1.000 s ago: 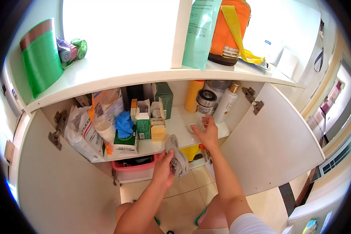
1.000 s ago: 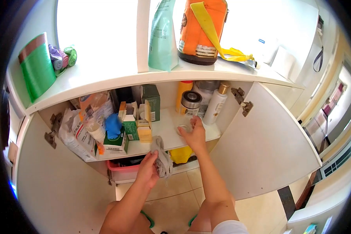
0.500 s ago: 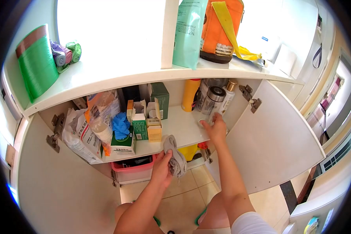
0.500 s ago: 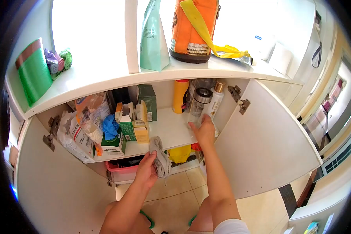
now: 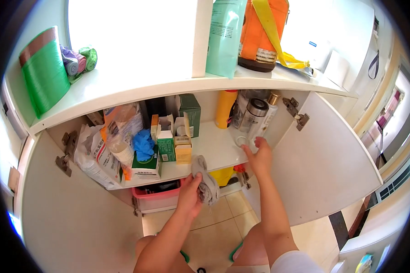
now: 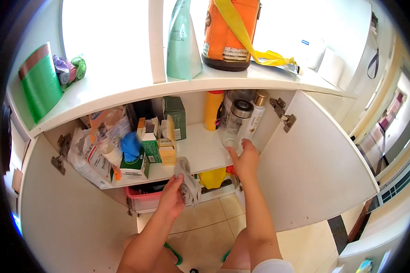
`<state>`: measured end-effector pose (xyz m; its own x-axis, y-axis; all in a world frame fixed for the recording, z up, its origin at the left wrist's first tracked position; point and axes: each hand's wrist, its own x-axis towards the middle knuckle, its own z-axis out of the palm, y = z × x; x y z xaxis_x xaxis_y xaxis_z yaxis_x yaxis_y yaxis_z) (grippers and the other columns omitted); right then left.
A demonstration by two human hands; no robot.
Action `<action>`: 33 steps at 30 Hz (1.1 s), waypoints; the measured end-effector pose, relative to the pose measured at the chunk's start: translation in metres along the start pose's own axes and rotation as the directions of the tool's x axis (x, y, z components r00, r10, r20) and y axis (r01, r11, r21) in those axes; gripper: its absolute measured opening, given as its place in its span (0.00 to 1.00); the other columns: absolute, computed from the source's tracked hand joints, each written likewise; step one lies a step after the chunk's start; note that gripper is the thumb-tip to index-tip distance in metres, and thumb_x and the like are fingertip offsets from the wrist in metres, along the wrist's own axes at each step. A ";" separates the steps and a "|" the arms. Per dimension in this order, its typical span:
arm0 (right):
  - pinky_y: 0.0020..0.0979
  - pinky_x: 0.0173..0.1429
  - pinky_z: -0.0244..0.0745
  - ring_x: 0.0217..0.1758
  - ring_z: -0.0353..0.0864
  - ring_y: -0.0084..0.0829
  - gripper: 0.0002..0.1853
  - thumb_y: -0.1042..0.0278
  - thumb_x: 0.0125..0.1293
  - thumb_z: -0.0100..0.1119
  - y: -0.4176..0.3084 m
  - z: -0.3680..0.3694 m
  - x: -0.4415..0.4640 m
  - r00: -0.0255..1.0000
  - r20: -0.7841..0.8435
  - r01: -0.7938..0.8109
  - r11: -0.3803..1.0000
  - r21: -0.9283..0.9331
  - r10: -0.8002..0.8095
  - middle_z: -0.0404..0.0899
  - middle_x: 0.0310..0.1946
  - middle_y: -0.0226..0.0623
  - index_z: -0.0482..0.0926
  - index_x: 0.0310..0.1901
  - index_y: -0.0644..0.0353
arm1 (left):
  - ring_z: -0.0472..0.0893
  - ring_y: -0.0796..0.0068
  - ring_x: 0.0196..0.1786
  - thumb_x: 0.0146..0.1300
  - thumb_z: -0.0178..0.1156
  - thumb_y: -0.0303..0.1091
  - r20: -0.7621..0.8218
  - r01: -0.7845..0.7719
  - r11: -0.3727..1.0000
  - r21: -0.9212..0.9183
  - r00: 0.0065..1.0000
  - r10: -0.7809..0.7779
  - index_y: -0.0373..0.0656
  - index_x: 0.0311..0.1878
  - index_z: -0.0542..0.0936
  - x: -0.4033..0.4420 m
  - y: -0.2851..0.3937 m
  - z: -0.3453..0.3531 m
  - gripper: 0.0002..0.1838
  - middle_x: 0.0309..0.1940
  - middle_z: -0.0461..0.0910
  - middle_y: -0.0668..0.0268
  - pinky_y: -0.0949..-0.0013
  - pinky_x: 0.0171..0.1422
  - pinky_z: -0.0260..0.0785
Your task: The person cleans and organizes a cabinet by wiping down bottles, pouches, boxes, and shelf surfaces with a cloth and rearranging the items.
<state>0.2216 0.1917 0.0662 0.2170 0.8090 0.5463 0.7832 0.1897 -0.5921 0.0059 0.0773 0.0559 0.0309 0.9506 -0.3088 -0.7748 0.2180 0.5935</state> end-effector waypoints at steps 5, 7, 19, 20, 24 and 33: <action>0.41 0.56 0.73 0.53 0.78 0.47 0.27 0.60 0.55 0.70 -0.046 -0.020 -0.038 0.877 0.472 -0.173 0.856 0.487 -0.091 0.79 0.47 0.49 0.75 0.56 0.59 | 0.76 0.72 0.55 0.72 0.53 0.38 0.038 0.010 1.000 0.008 0.999 -0.010 0.42 0.63 0.68 0.000 -0.002 0.003 0.20 0.52 0.76 0.65 0.66 0.59 0.70; 0.40 0.62 0.68 0.59 0.73 0.44 0.28 0.62 0.56 0.69 -0.071 -0.024 -0.046 0.708 0.435 0.146 0.718 0.680 -0.556 0.75 0.54 0.47 0.74 0.59 0.55 | 0.74 0.72 0.57 0.72 0.52 0.39 0.061 0.009 1.000 0.026 0.998 -0.011 0.42 0.63 0.68 0.003 -0.005 0.003 0.20 0.52 0.76 0.65 0.65 0.60 0.70; 0.34 0.54 0.74 0.48 0.81 0.42 0.17 0.80 0.55 0.57 -0.068 0.009 -0.018 0.923 0.315 0.049 0.882 0.470 -0.219 0.81 0.47 0.46 0.80 0.49 0.63 | 0.61 0.67 0.68 0.69 0.46 0.62 -0.011 0.078 0.988 0.136 0.997 -0.077 0.52 0.69 0.66 -0.006 -0.008 0.016 0.33 0.58 0.73 0.66 0.52 0.71 0.49; 0.36 0.54 0.74 0.48 0.80 0.46 0.18 0.81 0.54 0.55 -0.066 0.016 -0.010 0.910 0.252 0.203 0.884 0.420 -0.329 0.80 0.48 0.48 0.80 0.49 0.63 | 0.60 0.66 0.69 0.70 0.46 0.61 -0.029 0.090 0.985 0.147 0.996 -0.086 0.52 0.69 0.66 -0.002 -0.007 0.010 0.32 0.59 0.73 0.66 0.54 0.72 0.47; 0.42 0.57 0.73 0.49 0.78 0.51 0.21 0.84 0.50 0.51 -0.043 0.061 0.001 0.715 0.448 0.520 0.836 0.173 -0.537 0.80 0.49 0.49 0.81 0.47 0.61 | 0.59 0.67 0.70 0.71 0.46 0.58 -0.083 0.060 0.985 0.165 0.995 -0.047 0.51 0.67 0.69 0.007 -0.003 -0.008 0.29 0.60 0.72 0.65 0.59 0.72 0.45; 0.38 0.56 0.74 0.51 0.79 0.50 0.26 0.85 0.48 0.50 -0.063 0.121 0.061 0.684 0.536 0.380 0.869 0.317 -0.494 0.80 0.46 0.54 0.81 0.51 0.58 | 0.68 0.77 0.59 0.70 0.52 0.49 -0.075 0.076 0.980 0.184 0.995 -0.063 0.51 0.62 0.74 0.003 -0.001 -0.012 0.22 0.55 0.75 0.71 0.67 0.62 0.54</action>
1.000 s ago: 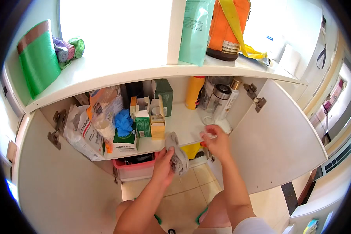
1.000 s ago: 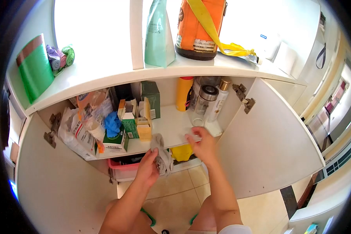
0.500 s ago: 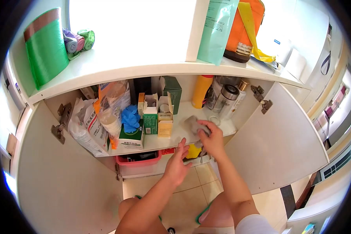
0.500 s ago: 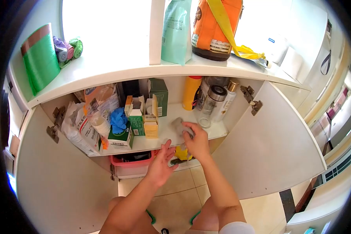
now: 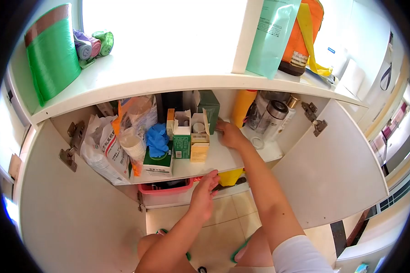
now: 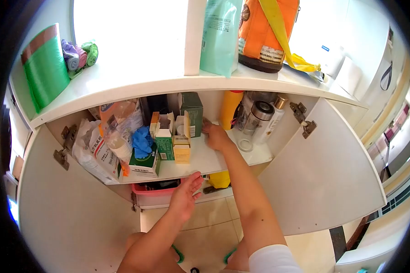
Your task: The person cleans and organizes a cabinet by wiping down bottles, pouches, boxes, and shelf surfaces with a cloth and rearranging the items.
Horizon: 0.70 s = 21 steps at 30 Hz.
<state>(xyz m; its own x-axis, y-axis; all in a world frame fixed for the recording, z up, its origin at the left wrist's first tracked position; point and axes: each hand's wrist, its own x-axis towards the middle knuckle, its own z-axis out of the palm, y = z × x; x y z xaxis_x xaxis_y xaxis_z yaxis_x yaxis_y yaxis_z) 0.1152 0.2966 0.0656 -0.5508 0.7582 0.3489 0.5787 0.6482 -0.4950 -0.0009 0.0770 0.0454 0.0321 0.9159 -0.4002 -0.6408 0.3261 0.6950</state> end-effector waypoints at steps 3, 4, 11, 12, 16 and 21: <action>0.41 0.57 0.73 0.53 0.77 0.51 0.25 0.82 0.49 0.50 -0.001 0.000 0.012 1.000 -0.002 0.014 0.999 0.053 -0.014 0.74 0.57 0.48 0.79 0.51 0.57 | 0.66 0.75 0.61 0.67 0.54 0.49 0.011 -0.035 0.999 0.013 0.999 0.035 0.50 0.64 0.72 -0.003 0.000 0.001 0.25 0.55 0.73 0.68 0.66 0.63 0.52; 0.41 0.57 0.73 0.53 0.77 0.51 0.25 0.82 0.49 0.50 0.008 0.005 0.013 1.000 -0.001 0.014 0.999 0.051 -0.014 0.74 0.57 0.48 0.79 0.51 0.57 | 0.66 0.75 0.61 0.67 0.54 0.49 0.012 -0.034 0.999 0.011 0.999 0.034 0.50 0.64 0.72 -0.004 0.001 0.002 0.25 0.55 0.73 0.68 0.66 0.63 0.52; 0.35 0.63 0.69 0.61 0.74 0.47 0.28 0.87 0.48 0.48 -0.015 -0.004 -0.039 0.984 0.138 -0.105 0.994 -0.043 0.109 0.75 0.56 0.52 0.80 0.53 0.58 | 0.68 0.77 0.59 0.67 0.55 0.42 -0.039 -0.074 0.997 0.020 0.996 0.075 0.50 0.67 0.68 -0.006 0.014 0.001 0.26 0.55 0.75 0.69 0.68 0.60 0.54; 0.36 0.64 0.69 0.62 0.73 0.47 0.28 0.88 0.48 0.48 -0.015 0.000 -0.055 0.992 0.123 0.007 0.996 -0.091 0.004 0.75 0.57 0.50 0.80 0.53 0.59 | 0.68 0.76 0.59 0.67 0.55 0.42 -0.042 -0.068 0.997 0.027 0.997 0.069 0.50 0.68 0.67 -0.005 0.015 0.000 0.26 0.55 0.75 0.69 0.68 0.60 0.54; 0.39 0.62 0.70 0.59 0.73 0.48 0.25 0.87 0.49 0.50 -0.054 -0.007 -0.111 0.990 0.116 0.073 0.997 0.017 -0.075 0.76 0.56 0.47 0.82 0.50 0.59 | 0.67 0.76 0.59 0.66 0.55 0.42 -0.037 -0.079 0.996 0.043 0.996 0.081 0.50 0.67 0.68 -0.004 0.010 -0.001 0.26 0.54 0.75 0.69 0.67 0.60 0.55; 0.39 0.63 0.70 0.60 0.73 0.47 0.25 0.88 0.49 0.51 -0.075 -0.014 -0.136 0.978 0.145 0.136 0.985 0.107 -0.151 0.77 0.53 0.46 0.81 0.50 0.60 | 0.67 0.72 0.61 0.68 0.55 0.45 -0.049 -0.043 0.999 0.033 0.998 0.045 0.52 0.68 0.64 0.001 -0.003 -0.003 0.27 0.57 0.72 0.69 0.62 0.62 0.58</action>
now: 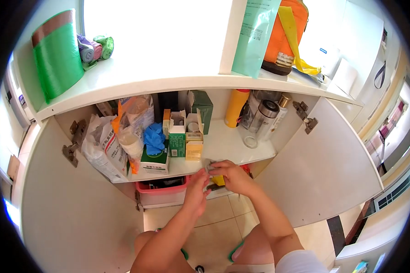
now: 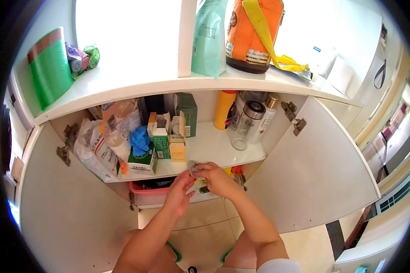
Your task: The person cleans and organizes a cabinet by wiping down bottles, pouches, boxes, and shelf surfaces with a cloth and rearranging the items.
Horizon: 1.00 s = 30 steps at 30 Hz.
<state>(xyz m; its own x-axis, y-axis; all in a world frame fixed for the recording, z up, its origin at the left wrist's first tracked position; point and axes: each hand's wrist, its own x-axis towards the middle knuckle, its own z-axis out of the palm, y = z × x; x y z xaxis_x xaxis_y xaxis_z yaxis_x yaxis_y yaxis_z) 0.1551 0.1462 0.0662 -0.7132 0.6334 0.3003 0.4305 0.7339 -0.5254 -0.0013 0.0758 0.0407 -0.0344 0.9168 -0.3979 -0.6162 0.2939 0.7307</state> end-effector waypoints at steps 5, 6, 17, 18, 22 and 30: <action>0.38 0.62 0.72 0.59 0.73 0.47 0.24 0.88 0.50 0.49 -0.041 0.010 -0.014 0.997 0.004 -0.081 0.980 0.183 0.082 0.73 0.59 0.47 0.79 0.51 0.62 | 0.68 0.68 0.61 0.69 0.55 0.47 -0.017 0.083 0.993 -0.089 0.996 -0.085 0.54 0.70 0.59 -0.028 0.010 0.017 0.30 0.57 0.71 0.68 0.56 0.59 0.65; 0.38 0.60 0.73 0.59 0.74 0.47 0.23 0.87 0.52 0.50 -0.048 0.010 -0.015 0.996 0.048 -0.089 0.953 0.289 0.079 0.72 0.59 0.47 0.79 0.51 0.63 | 0.70 0.66 0.60 0.70 0.54 0.47 0.039 0.092 0.984 -0.149 0.995 -0.087 0.54 0.70 0.57 -0.030 0.012 0.017 0.29 0.56 0.71 0.67 0.56 0.57 0.69; 0.33 0.54 0.75 0.47 0.81 0.33 0.21 0.68 0.61 0.61 0.001 -0.044 0.080 0.843 -0.490 -0.167 0.973 0.157 0.224 0.81 0.46 0.42 0.76 0.56 0.64 | 0.77 0.67 0.49 0.72 0.50 0.33 0.100 -0.031 0.970 -0.243 0.993 0.056 0.52 0.70 0.61 -0.018 0.008 -0.003 0.24 0.50 0.74 0.63 0.65 0.52 0.73; 0.34 0.54 0.75 0.50 0.81 0.34 0.25 0.65 0.60 0.62 0.003 -0.049 0.098 0.814 -0.550 -0.166 0.982 0.087 0.186 0.81 0.48 0.44 0.73 0.59 0.64 | 0.78 0.67 0.47 0.72 0.50 0.33 0.098 -0.024 0.971 -0.236 0.994 0.048 0.52 0.70 0.61 -0.016 0.008 -0.003 0.25 0.49 0.74 0.62 0.65 0.51 0.73; 0.41 0.60 0.71 0.59 0.74 0.50 0.45 0.46 0.53 0.66 0.011 -0.054 0.160 0.826 -0.493 -0.281 0.958 0.062 0.274 0.70 0.58 0.60 0.61 0.66 0.67 | 0.78 0.68 0.45 0.71 0.51 0.32 0.096 -0.006 0.991 -0.135 0.995 0.019 0.52 0.70 0.61 -0.015 0.014 0.001 0.25 0.50 0.74 0.60 0.66 0.51 0.73; 0.42 0.59 0.73 0.57 0.75 0.52 0.51 0.37 0.48 0.66 0.001 -0.060 0.203 0.801 -0.274 -0.566 0.822 -0.059 0.532 0.73 0.53 0.61 0.61 0.64 0.72 | 0.78 0.69 0.46 0.71 0.52 0.31 0.150 -0.027 0.982 -0.185 0.987 0.056 0.53 0.70 0.62 -0.006 0.014 -0.002 0.26 0.51 0.74 0.59 0.66 0.51 0.73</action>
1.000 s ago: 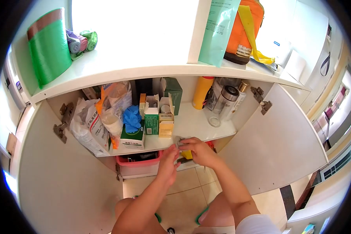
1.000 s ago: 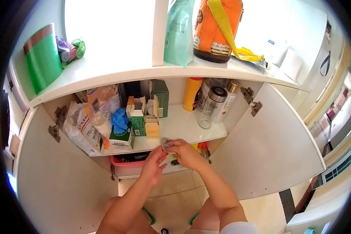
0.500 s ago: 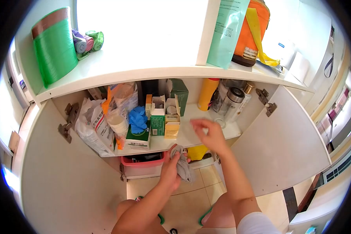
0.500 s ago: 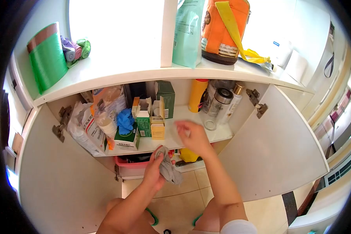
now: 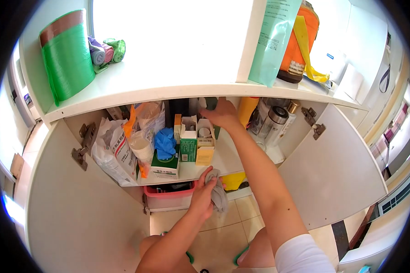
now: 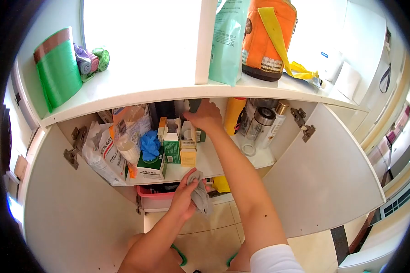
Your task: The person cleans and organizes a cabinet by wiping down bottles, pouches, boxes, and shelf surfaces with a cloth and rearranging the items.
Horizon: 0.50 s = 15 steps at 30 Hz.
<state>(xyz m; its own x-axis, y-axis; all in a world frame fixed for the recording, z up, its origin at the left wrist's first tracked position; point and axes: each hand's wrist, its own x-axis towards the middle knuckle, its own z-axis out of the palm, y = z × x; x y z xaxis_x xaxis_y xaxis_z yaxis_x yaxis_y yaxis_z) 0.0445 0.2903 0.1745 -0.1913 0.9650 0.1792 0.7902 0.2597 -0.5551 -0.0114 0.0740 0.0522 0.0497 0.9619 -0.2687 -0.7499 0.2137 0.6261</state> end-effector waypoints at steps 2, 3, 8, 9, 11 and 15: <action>0.39 0.56 0.75 0.53 0.78 0.51 0.46 0.41 0.47 0.66 0.001 -0.004 0.006 1.000 0.018 0.024 0.997 -0.072 -0.023 0.77 0.47 0.61 0.66 0.57 0.75 | 0.79 0.67 0.47 0.71 0.51 0.30 -0.006 -0.006 1.000 0.022 1.000 0.006 0.52 0.71 0.62 0.001 0.002 0.000 0.26 0.50 0.75 0.59 0.65 0.52 0.73; 0.39 0.56 0.75 0.53 0.78 0.51 0.46 0.41 0.47 0.66 0.001 -0.008 0.003 1.000 0.019 0.024 0.997 -0.074 -0.023 0.77 0.47 0.61 0.66 0.57 0.75 | 0.79 0.65 0.47 0.71 0.49 0.29 -0.014 -0.012 0.999 0.048 1.000 0.012 0.52 0.71 0.61 0.001 0.003 0.000 0.26 0.49 0.76 0.59 0.63 0.53 0.74; 0.39 0.53 0.77 0.48 0.81 0.49 0.35 0.45 0.46 0.66 0.002 -0.017 -0.005 0.996 -0.075 0.043 0.999 -0.032 -0.045 0.81 0.40 0.59 0.77 0.41 0.76 | 0.79 0.65 0.48 0.71 0.50 0.28 -0.017 -0.008 1.000 0.025 1.000 0.009 0.51 0.72 0.60 0.003 0.007 0.003 0.27 0.50 0.76 0.59 0.64 0.54 0.73; 0.39 0.53 0.77 0.48 0.81 0.49 0.35 0.45 0.46 0.66 0.006 -0.015 -0.005 0.996 -0.075 0.042 0.999 -0.032 -0.044 0.81 0.40 0.59 0.77 0.41 0.76 | 0.79 0.65 0.48 0.70 0.50 0.28 -0.017 -0.013 1.000 0.021 1.000 0.014 0.51 0.72 0.59 0.003 0.006 0.004 0.28 0.51 0.76 0.59 0.64 0.54 0.73; 0.40 0.53 0.76 0.48 0.81 0.50 0.32 0.49 0.47 0.66 0.016 -0.012 -0.006 0.958 -0.259 0.130 0.992 -0.006 -0.127 0.81 0.39 0.58 0.78 0.40 0.76 | 0.79 0.66 0.48 0.70 0.52 0.28 -0.021 -0.012 1.000 0.007 1.000 0.012 0.51 0.72 0.60 0.005 0.006 0.002 0.28 0.52 0.75 0.60 0.65 0.52 0.74; 0.41 0.55 0.75 0.49 0.80 0.52 0.33 0.52 0.48 0.66 0.023 -0.039 -0.020 0.985 -0.136 0.109 0.994 0.020 -0.105 0.80 0.42 0.59 0.75 0.46 0.76 | 0.78 0.68 0.48 0.68 0.53 0.27 -0.049 -0.035 0.999 -0.026 0.998 0.034 0.51 0.71 0.62 0.004 0.011 0.004 0.28 0.54 0.73 0.63 0.67 0.51 0.74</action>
<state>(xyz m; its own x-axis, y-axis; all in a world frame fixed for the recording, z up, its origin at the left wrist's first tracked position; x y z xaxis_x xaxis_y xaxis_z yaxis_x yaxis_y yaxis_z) 0.0892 0.2761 0.1897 -0.1924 0.9186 0.3452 0.7528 0.3638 -0.5485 -0.0168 0.0807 0.0607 -0.0080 0.9592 -0.2826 -0.7681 0.1751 0.6159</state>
